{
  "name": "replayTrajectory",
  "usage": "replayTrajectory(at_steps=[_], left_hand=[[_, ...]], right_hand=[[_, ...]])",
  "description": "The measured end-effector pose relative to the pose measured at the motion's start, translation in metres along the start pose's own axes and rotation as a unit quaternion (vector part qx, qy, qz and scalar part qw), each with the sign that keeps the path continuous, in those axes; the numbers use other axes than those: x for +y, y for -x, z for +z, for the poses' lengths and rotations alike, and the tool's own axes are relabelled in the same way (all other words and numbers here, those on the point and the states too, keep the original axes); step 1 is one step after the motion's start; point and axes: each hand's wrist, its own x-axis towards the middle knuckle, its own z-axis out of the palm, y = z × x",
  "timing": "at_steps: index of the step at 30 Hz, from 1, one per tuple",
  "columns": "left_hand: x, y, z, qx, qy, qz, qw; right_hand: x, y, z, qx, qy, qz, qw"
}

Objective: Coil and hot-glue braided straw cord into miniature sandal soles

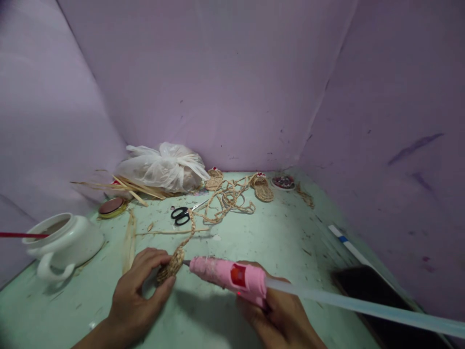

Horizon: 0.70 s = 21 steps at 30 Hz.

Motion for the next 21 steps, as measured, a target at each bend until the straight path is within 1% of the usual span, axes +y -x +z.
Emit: replayTrajectory(at_steps=[6,10,14,19,21], left_hand=[[-0.0001,0.0013,0.001,0.002,-0.019,0.018,1.0],[-0.0009,0.0011,0.0008,-0.008,-0.017,0.02,1.0],[-0.0002,0.0006,0.0003,0.0,-0.016,0.01,1.0],[0.0034,-0.0009,0.0007,0.003,0.002,-0.016,1.0],[0.0058,-0.0018,0.0007,0.0,0.011,-0.036,0.999]], right_hand=[[0.0,-0.0041,0.0006,0.001,-0.043,-0.037,0.998],[0.0027,-0.0032,0.001,0.006,-0.05,-0.026,0.998],[0.0052,-0.0019,0.0001,0.003,-0.035,-0.014,0.999],[0.0014,-0.0033,0.0005,-0.001,-0.042,-0.033,0.999],[0.0001,-0.0037,0.0014,0.008,-0.037,-0.034,0.999]])
